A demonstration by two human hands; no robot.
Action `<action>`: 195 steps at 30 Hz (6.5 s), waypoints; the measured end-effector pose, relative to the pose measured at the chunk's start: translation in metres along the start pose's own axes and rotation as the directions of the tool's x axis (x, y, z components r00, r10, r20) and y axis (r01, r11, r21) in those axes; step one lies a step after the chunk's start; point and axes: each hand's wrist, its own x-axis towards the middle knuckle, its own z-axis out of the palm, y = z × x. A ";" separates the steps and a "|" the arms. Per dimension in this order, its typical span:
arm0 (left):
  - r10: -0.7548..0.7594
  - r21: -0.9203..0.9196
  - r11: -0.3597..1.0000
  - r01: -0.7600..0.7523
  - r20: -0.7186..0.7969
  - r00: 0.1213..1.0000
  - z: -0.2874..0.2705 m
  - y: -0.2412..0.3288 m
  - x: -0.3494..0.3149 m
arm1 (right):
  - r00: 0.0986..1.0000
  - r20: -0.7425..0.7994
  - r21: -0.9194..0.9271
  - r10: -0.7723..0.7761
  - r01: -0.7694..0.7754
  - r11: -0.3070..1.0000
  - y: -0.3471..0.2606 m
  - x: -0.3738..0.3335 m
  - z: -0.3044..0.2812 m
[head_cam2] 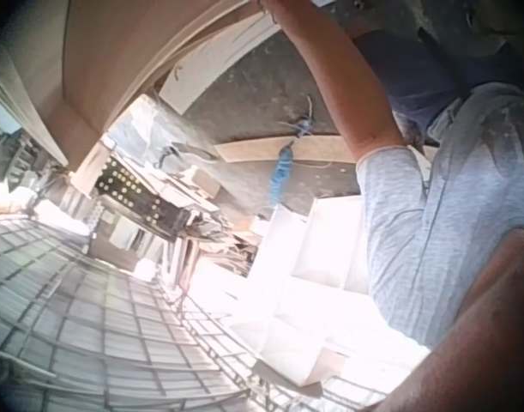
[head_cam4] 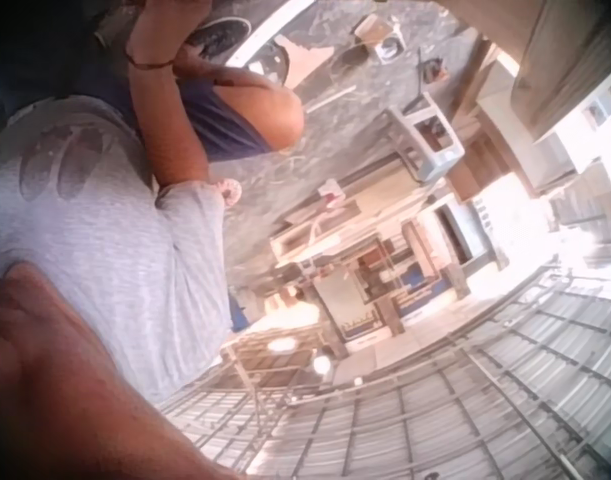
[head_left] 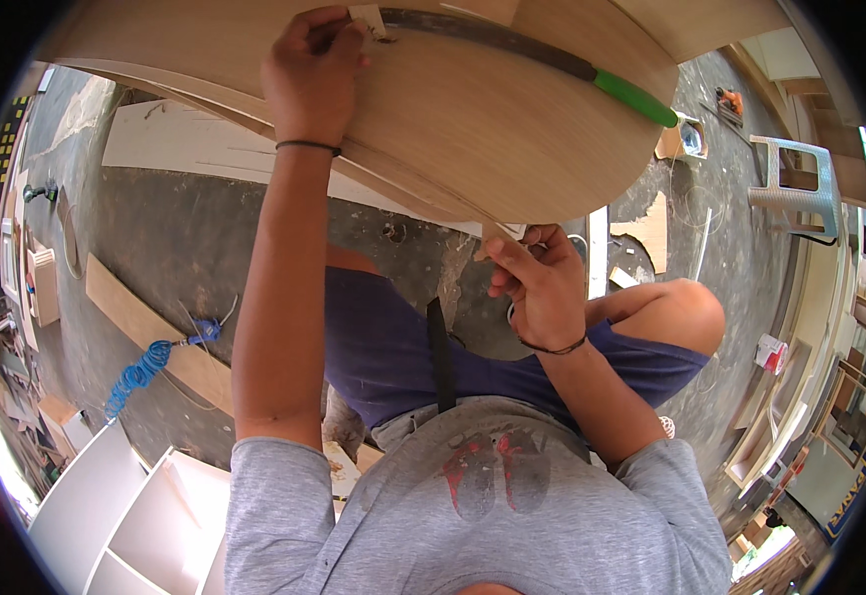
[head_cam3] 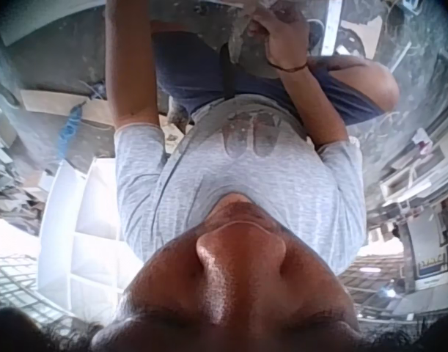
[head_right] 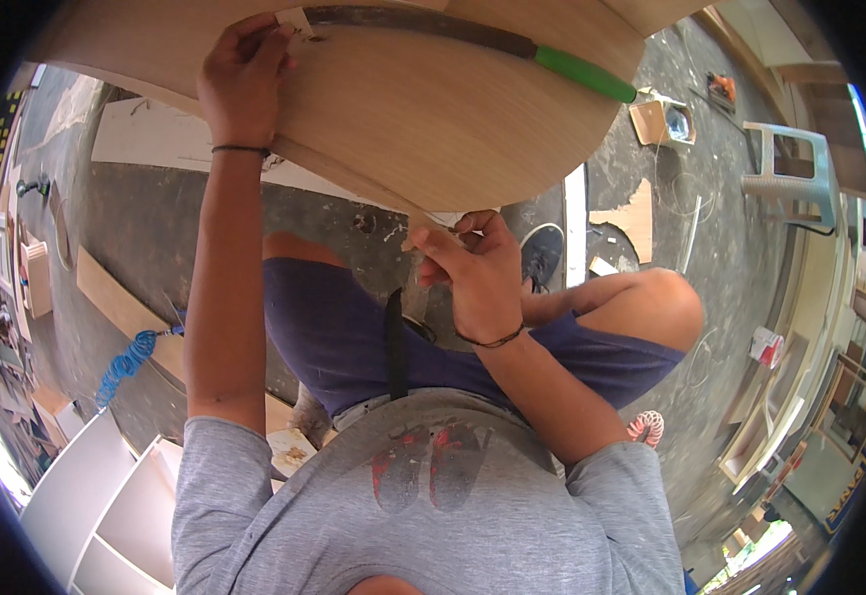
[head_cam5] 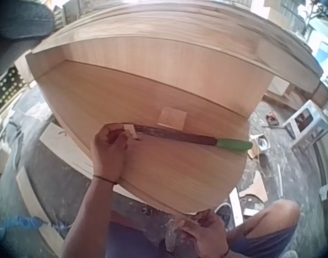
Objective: The person uses a file on the edge of a curved cabinet door, applies glue to a small wooden block, and attaches it to the cabinet frame.
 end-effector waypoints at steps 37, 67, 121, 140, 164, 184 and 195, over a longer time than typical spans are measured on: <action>0.029 0.029 0.999 -0.028 -0.021 0.999 0.002 0.004 -0.002 | 0.999 -0.020 0.063 -0.048 0.049 0.997 0.002 0.001 0.003; -0.013 0.065 0.998 0.015 -0.037 0.999 -0.002 0.012 -0.006 | 0.761 0.577 -0.650 -0.298 0.648 0.397 -0.010 -0.022 -0.027; -0.727 -0.681 0.215 0.700 0.367 0.581 0.031 0.045 -0.218 | 0.975 0.192 -0.265 -0.108 0.158 0.951 -0.006 -0.013 -0.032; -0.742 -0.643 0.268 0.717 0.337 0.580 0.034 0.034 -0.204 | 0.996 0.090 -0.077 0.016 -0.009 0.997 0.003 0.003 -0.014; -0.639 -0.583 0.545 0.602 0.176 0.749 0.034 0.027 -0.211 | 0.983 0.176 -0.225 -0.049 0.088 0.970 0.004 -0.002 -0.018; -0.571 -0.331 0.725 0.604 0.201 0.796 0.025 0.031 -0.207 | 0.964 0.266 -0.339 0.023 0.072 0.938 0.003 -0.008 -0.026; -0.588 -0.406 0.665 0.627 0.233 0.774 0.022 0.030 -0.203 | 0.961 0.275 -0.390 -0.005 0.117 0.914 -0.001 -0.005 -0.021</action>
